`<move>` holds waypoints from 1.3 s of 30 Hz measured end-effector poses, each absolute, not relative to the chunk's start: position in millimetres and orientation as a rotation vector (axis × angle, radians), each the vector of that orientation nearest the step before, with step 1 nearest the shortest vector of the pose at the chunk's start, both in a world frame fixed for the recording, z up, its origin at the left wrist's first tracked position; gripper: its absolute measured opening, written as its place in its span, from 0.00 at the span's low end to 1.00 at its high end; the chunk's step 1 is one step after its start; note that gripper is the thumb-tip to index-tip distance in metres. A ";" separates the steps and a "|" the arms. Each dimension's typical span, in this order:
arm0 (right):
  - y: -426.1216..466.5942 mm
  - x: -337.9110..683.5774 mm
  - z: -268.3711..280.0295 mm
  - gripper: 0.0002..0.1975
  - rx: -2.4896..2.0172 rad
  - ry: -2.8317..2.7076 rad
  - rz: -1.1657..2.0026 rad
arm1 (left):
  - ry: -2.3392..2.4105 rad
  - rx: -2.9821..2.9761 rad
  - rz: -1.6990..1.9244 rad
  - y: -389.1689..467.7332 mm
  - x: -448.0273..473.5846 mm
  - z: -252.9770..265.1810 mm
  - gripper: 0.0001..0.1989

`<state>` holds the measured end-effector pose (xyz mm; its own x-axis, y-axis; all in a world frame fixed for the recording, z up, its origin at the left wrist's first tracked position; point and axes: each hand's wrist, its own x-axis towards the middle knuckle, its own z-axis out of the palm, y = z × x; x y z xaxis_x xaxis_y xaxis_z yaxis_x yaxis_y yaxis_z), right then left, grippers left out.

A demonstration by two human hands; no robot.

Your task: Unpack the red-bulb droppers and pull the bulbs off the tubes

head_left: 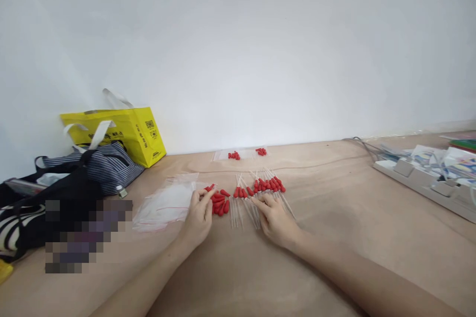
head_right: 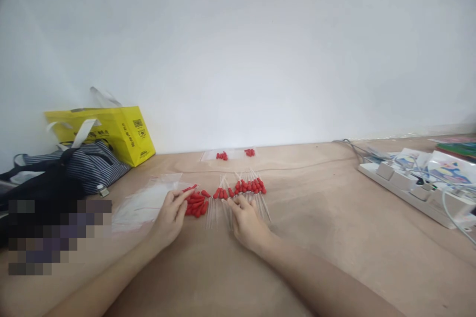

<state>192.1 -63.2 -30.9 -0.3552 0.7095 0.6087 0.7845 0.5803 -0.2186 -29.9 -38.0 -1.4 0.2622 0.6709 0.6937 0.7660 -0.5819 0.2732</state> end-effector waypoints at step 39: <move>-63.6 200.3 -28.7 0.08 -1.152 -1.968 -0.181 | -2.023 -2.395 -0.262 22.6 32.0 30.8 0.18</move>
<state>200.3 -63.6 -28.7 -0.2368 0.6582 0.7146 0.7776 0.5693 -0.2667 32.0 22.6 30.8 0.1591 0.9795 0.1238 0.9787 -0.1730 0.1108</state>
